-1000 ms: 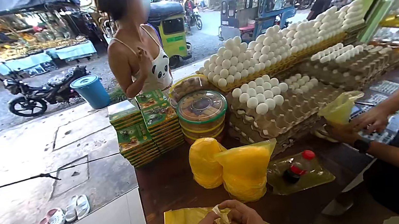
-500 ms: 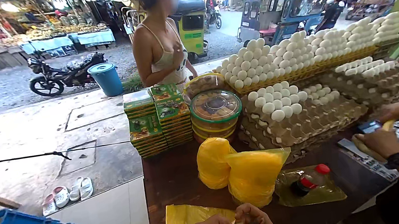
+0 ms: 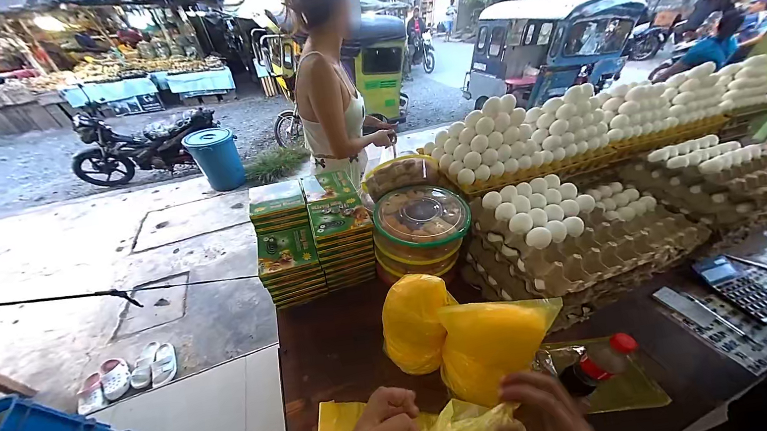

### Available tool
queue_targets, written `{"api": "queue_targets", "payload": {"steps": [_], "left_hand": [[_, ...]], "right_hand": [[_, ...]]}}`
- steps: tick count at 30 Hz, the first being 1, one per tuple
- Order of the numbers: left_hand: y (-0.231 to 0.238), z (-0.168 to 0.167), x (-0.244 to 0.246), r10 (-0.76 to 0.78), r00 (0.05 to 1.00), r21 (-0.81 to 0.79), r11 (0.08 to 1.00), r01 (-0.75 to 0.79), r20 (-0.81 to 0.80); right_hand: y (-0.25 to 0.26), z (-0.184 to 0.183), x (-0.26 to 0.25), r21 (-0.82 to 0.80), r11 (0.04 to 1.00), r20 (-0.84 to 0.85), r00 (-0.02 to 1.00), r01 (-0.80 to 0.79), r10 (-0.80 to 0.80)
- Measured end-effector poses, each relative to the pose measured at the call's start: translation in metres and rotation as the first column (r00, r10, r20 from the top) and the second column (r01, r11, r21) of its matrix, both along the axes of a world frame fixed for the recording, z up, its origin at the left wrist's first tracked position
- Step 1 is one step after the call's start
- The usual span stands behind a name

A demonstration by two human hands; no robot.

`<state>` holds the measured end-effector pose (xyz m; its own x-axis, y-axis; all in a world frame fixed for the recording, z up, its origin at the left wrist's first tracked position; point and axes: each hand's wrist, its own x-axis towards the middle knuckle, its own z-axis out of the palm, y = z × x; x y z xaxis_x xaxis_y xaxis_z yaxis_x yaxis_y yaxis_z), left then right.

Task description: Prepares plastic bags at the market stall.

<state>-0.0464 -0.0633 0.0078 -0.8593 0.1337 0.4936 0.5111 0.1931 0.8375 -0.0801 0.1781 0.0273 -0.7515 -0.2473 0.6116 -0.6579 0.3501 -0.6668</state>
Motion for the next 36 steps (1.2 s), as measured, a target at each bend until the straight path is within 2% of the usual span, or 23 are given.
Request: {"api": "queue_targets", "payload": {"steps": [2, 3, 6, 8, 10, 12, 15, 17, 19, 21, 22, 23, 24, 25, 26, 28, 30, 32, 34, 36], "left_hand": [[0.005, 0.008, -0.003, -0.150, 0.983, 0.122, 0.979, 0.163, -0.110], [0.008, 0.015, -0.001, -0.191, 0.973, 0.157, 0.965, 0.211, -0.132], [0.012, 0.028, 0.004, -0.126, 0.989, 0.188, 0.972, 0.139, -0.079], [0.008, 0.025, 0.004, -0.061, 0.998, 0.123, 0.990, 0.064, -0.024], [0.006, 0.021, 0.007, -0.057, 0.998, 0.033, 0.998, 0.056, 0.023], [0.010, 0.020, 0.010, -0.146, 0.987, -0.013, 0.989, 0.147, 0.070], [0.017, 0.022, 0.010, -0.329, 0.938, -0.001, 0.944, 0.331, 0.112], [0.018, 0.022, 0.007, -0.357, 0.926, -0.113, 0.922, 0.370, 0.122], [0.018, 0.020, 0.006, -0.362, 0.931, -0.209, 0.907, 0.365, 0.055], [0.019, 0.015, 0.004, -0.423, 0.906, -0.221, 0.884, 0.411, -0.007], [0.018, 0.014, 0.004, -0.468, 0.884, -0.171, 0.872, 0.459, -0.016], [0.017, 0.013, 0.003, -0.521, 0.853, -0.077, 0.852, 0.519, -0.019], [0.016, 0.013, 0.001, -0.570, 0.821, 0.057, 0.819, 0.571, -0.037], [0.015, 0.012, -0.001, -0.599, 0.798, 0.210, 0.774, 0.598, -0.067], [0.014, 0.013, -0.004, -0.614, 0.783, 0.348, 0.716, 0.605, -0.097], [0.013, 0.015, -0.007, -0.647, 0.755, 0.622, 0.549, 0.558, -0.106], [0.014, 0.020, -0.002, -0.626, 0.780, 0.821, 0.435, 0.370, -0.019], [0.014, 0.015, -0.006, -0.617, 0.786, 0.860, 0.427, 0.279, 0.051], [0.017, 0.002, -0.011, -0.565, 0.805, 0.848, 0.505, 0.160, 0.184], [0.025, -0.009, -0.016, -0.451, 0.799, 0.780, 0.625, -0.034, 0.397]], "right_hand": [[-0.013, 0.010, 0.018, 0.000, 0.958, 0.111, 0.952, -0.287, 0.286], [-0.018, 0.010, 0.023, 0.010, 0.933, 0.156, 0.922, -0.361, 0.355], [-0.020, 0.003, 0.021, 0.115, 0.953, 0.123, 0.956, -0.281, 0.267], [-0.010, 0.003, 0.014, 0.137, 0.965, 0.074, 0.973, -0.225, 0.217], [0.000, 0.003, 0.007, 0.102, 0.973, 0.028, 0.979, -0.205, 0.203], [0.007, 0.002, 0.000, 0.063, 0.969, 0.012, 0.971, -0.240, 0.240], [0.009, 0.007, -0.005, 0.071, 0.951, 0.050, 0.953, -0.302, 0.299], [0.009, 0.005, -0.007, 0.108, 0.960, 0.045, 0.966, -0.260, 0.256], [0.016, 0.002, -0.013, 0.096, 0.977, 0.016, 0.982, -0.188, 0.188], [0.027, 0.001, -0.020, -0.024, 0.981, 0.020, 0.981, -0.190, 0.191], [0.030, 0.002, -0.020, -0.149, 0.959, 0.054, 0.967, -0.240, 0.250], [0.031, 0.004, -0.019, -0.315, 0.896, 0.087, 0.931, -0.312, 0.354], [0.032, 0.006, -0.016, -0.470, 0.782, 0.096, 0.858, -0.409, 0.506], [0.033, 0.007, -0.015, -0.556, 0.666, 0.089, 0.761, -0.497, 0.642], [0.033, 0.007, -0.013, -0.591, 0.586, 0.085, 0.680, -0.555, 0.729], [0.031, 0.001, -0.009, -0.630, 0.508, 0.105, 0.584, -0.588, 0.805], [0.029, -0.010, -0.009, -0.668, 0.496, 0.144, 0.558, -0.554, 0.817], [0.029, -0.020, -0.011, -0.702, 0.566, 0.237, 0.607, -0.432, 0.758], [0.028, -0.022, -0.010, -0.742, 0.654, 0.409, 0.671, -0.150, 0.618], [0.028, -0.023, -0.014, -0.735, 0.671, 0.545, 0.678, 0.103, 0.493]]}}
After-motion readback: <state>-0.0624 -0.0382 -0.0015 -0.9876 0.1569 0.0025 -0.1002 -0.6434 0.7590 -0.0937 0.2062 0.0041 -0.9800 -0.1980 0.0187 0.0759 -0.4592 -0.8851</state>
